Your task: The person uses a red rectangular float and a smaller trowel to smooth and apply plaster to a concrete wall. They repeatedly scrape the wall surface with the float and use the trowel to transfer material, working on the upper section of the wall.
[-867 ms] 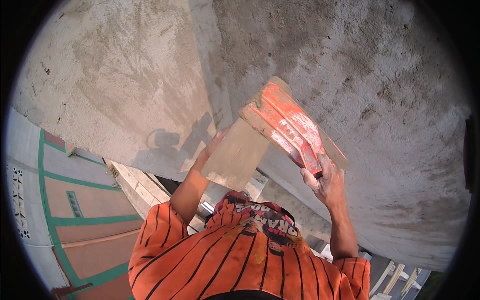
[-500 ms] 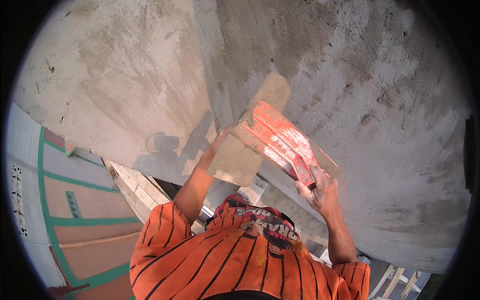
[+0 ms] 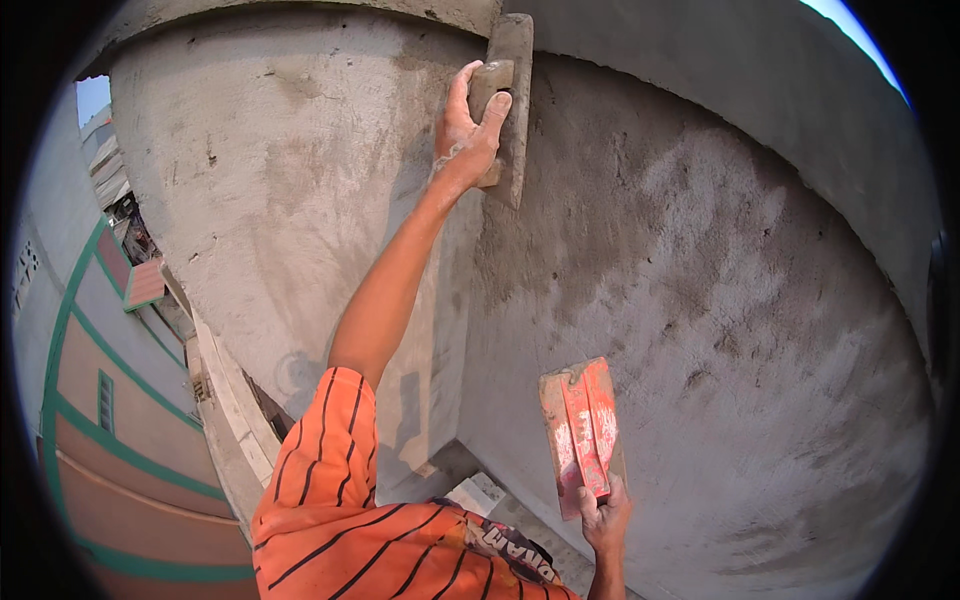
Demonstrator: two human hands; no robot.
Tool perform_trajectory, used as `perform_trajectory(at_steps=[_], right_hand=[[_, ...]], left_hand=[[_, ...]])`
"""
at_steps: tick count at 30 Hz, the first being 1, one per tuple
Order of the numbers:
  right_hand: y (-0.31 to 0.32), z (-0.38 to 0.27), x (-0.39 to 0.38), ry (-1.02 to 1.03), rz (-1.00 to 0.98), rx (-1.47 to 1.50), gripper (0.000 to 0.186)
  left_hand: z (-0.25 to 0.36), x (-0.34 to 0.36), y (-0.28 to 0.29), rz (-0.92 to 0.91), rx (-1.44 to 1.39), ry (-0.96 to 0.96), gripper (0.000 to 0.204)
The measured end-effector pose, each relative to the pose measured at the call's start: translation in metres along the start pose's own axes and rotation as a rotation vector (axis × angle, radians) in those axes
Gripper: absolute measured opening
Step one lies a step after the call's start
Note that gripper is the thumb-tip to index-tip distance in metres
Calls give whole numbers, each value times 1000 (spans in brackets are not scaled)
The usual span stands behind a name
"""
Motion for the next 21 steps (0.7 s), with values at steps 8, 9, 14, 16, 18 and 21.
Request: perform_trajectory(at_steps=[8,9,14,16,18,21], right_hand=[[-17,46,-17,22,20,-4,34],[-19,49,-18,11,20,-3,34],[-29,55,-17,-20,-2,33,32],[-33,51,-15,-36,-12,23,32],[-37,48,-13,-43,-16,0,32],[-37,48,-8,-127,-41,0,32]], left_hand=[[2,44,-22,31,75,-63,72],[2,47,-21,39,71,-83,72],[2,51,-24,52,94,-100,71],[5,52,-24,58,99,-112,71],[7,55,-26,47,90,-104,70],[7,66,-36,21,75,-66,67]])
Point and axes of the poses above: each hand's wrist, its own x-axis towards the middle knuckle, its own y-axis out of the back of the hand, z = x × y, the point moved 10 cm from there along x, towards the middle knuckle, and after that the axes turned 3 degrees about -y, right-handed, at the moved point
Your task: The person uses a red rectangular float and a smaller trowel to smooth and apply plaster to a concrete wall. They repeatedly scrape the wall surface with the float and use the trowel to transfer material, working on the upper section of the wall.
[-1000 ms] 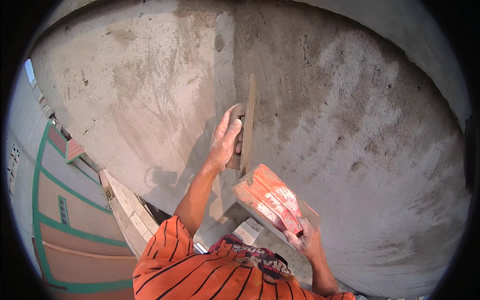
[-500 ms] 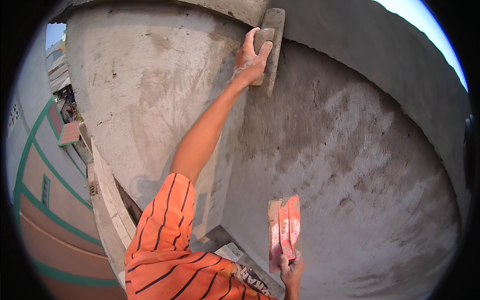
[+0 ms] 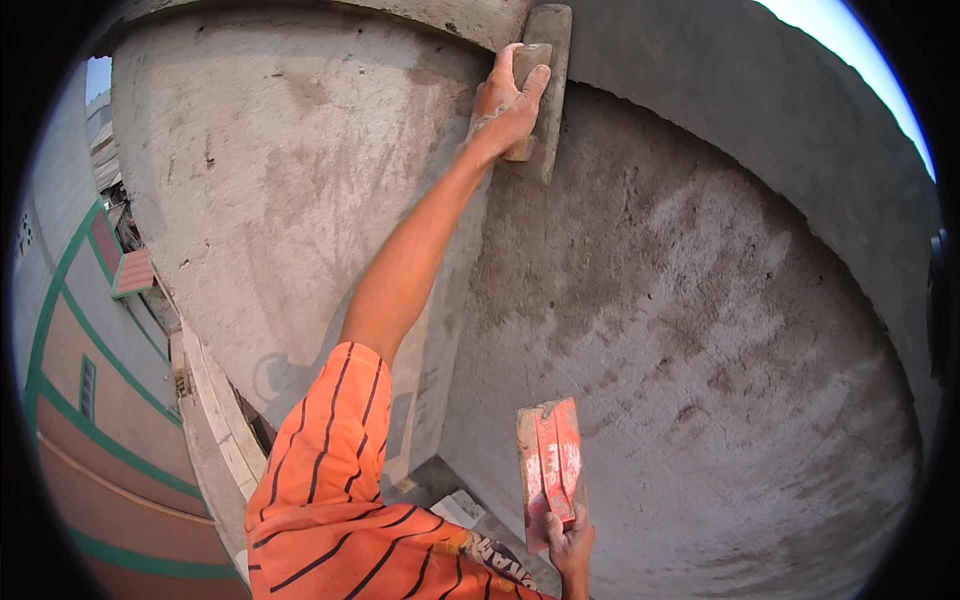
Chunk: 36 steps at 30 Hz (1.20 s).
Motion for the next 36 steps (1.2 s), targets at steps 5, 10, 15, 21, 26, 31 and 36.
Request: perform_trajectory(at_steps=[5,10,15,21,26,31,36], right_hand=[[-6,-5,15,181,2,-47,31],[-11,2,25,82,-62,-39,32],[-12,-3,21,119,-46,-86,33],[-17,22,24,34,-68,-36,32],[-13,26,21,-87,-62,22,32],[-13,26,25,5,-61,-38,32],[-13,22,27,-92,-74,9,34]], left_hand=[[19,32,0,28,35,-17,62],[24,18,3,-8,43,12,61],[11,-1,-10,-39,3,-20,63],[26,63,5,85,89,-39,65],[33,-20,-33,-72,19,8,63],[32,48,-9,-39,100,-46,66],[41,41,-9,-69,36,54,66]])
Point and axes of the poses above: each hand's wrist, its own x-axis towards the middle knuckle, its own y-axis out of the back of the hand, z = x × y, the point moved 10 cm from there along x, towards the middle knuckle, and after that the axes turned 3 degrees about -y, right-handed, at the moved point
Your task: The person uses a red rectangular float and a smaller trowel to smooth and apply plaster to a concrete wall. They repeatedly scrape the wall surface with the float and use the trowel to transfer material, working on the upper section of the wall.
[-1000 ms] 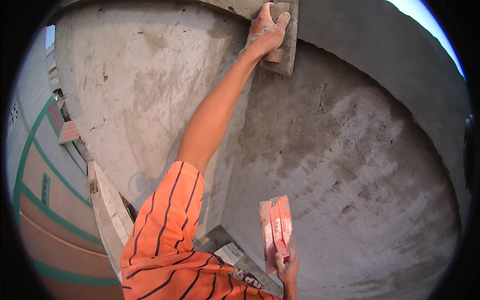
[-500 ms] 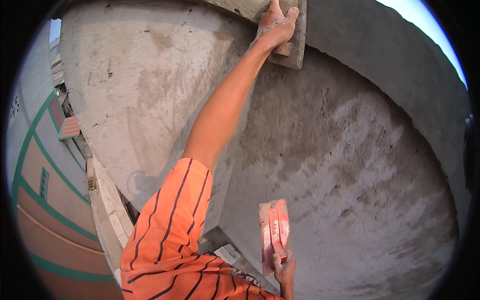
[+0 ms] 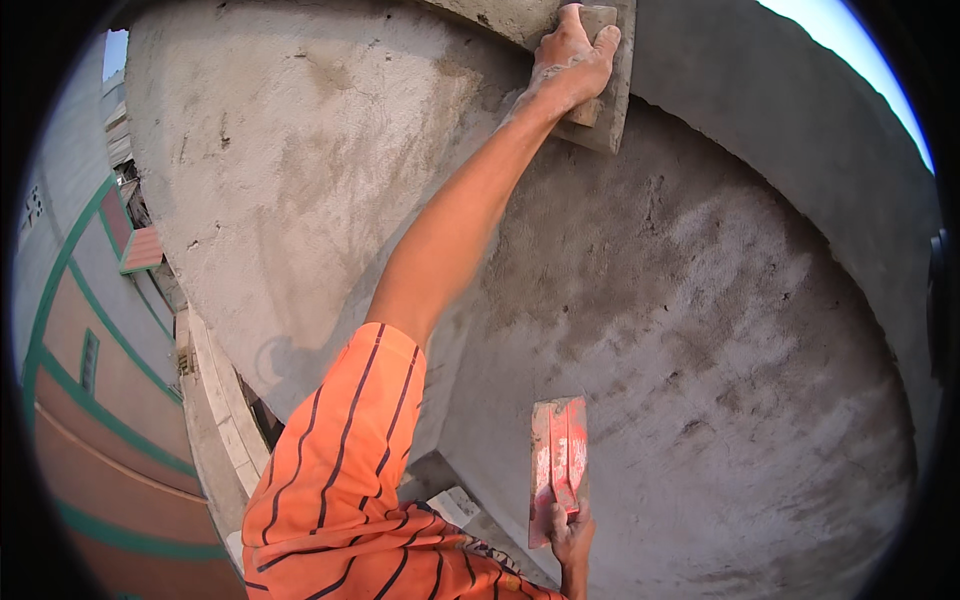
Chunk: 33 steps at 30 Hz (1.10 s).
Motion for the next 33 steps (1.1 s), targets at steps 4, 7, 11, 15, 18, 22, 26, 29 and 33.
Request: perform_trajectory(at_steps=[4,7,11,15,18,22,26,29,33], right_hand=[[-2,13,0,-19,2,-38,35],[-6,10,2,59,-45,-113,35],[-5,3,2,0,-39,-59,36],[-4,15,-1,-43,8,42,38],[-8,21,-1,30,5,-75,38],[-11,13,-1,28,-75,-10,37],[-3,8,-5,62,12,10,38],[-2,3,-3,108,49,31,39],[-4,22,-4,13,-39,-108,40]], left_hand=[[26,-76,-51,-186,21,-67,66],[19,-36,-22,-50,112,-97,66],[0,38,9,18,130,-11,67],[29,-35,-26,-84,110,-39,70],[23,-55,-42,-146,66,-42,71],[-2,8,0,-30,85,56,67],[16,-12,-2,-29,102,96,68],[27,-76,-50,-163,118,11,63],[20,-37,-25,-86,214,20,62]])
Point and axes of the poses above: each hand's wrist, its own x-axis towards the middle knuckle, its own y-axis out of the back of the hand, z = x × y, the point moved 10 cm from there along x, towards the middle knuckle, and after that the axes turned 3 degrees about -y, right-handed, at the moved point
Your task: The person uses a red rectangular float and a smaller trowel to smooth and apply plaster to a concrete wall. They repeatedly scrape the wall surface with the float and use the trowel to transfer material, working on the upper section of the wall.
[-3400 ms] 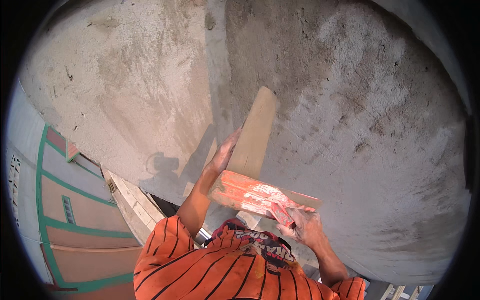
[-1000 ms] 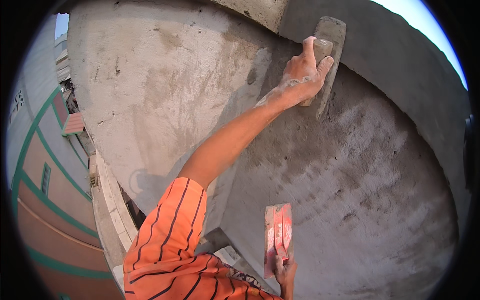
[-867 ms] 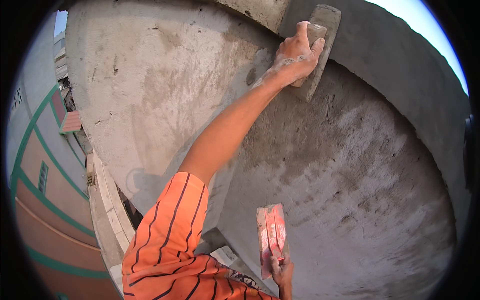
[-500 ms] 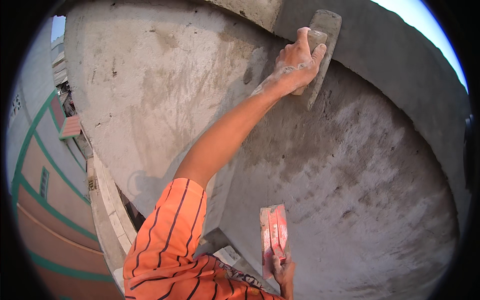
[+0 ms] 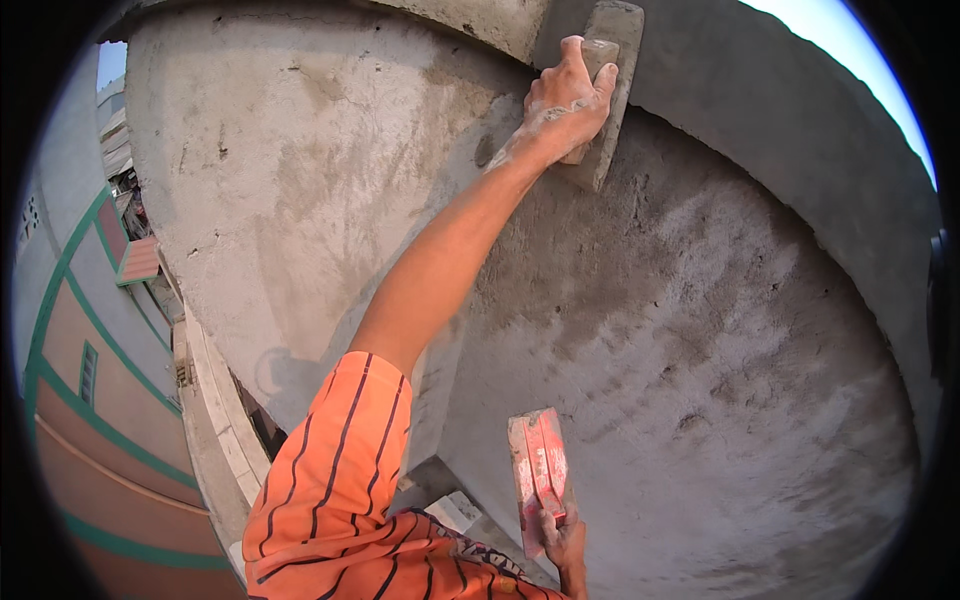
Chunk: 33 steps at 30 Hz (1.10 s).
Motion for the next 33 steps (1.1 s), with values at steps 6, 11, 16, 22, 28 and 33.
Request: perform_trajectory(at_steps=[6,11,16,22,28,33], right_hand=[[-5,7,-1,10,29,132,41],[-4,5,5,15,3,34,39],[-1,-20,-4,29,-28,34,37],[9,-9,-8,9,46,112,37],[-1,18,-2,109,30,-65,40],[16,5,-6,40,82,58,38]], left_hand=[[4,29,27,62,-127,25,64],[20,-49,-29,-110,-96,17,64],[-1,22,29,133,-6,24,63],[22,-39,-15,17,-90,-15,62],[-15,-3,11,97,59,9,61],[-37,34,32,171,-4,15,65]])
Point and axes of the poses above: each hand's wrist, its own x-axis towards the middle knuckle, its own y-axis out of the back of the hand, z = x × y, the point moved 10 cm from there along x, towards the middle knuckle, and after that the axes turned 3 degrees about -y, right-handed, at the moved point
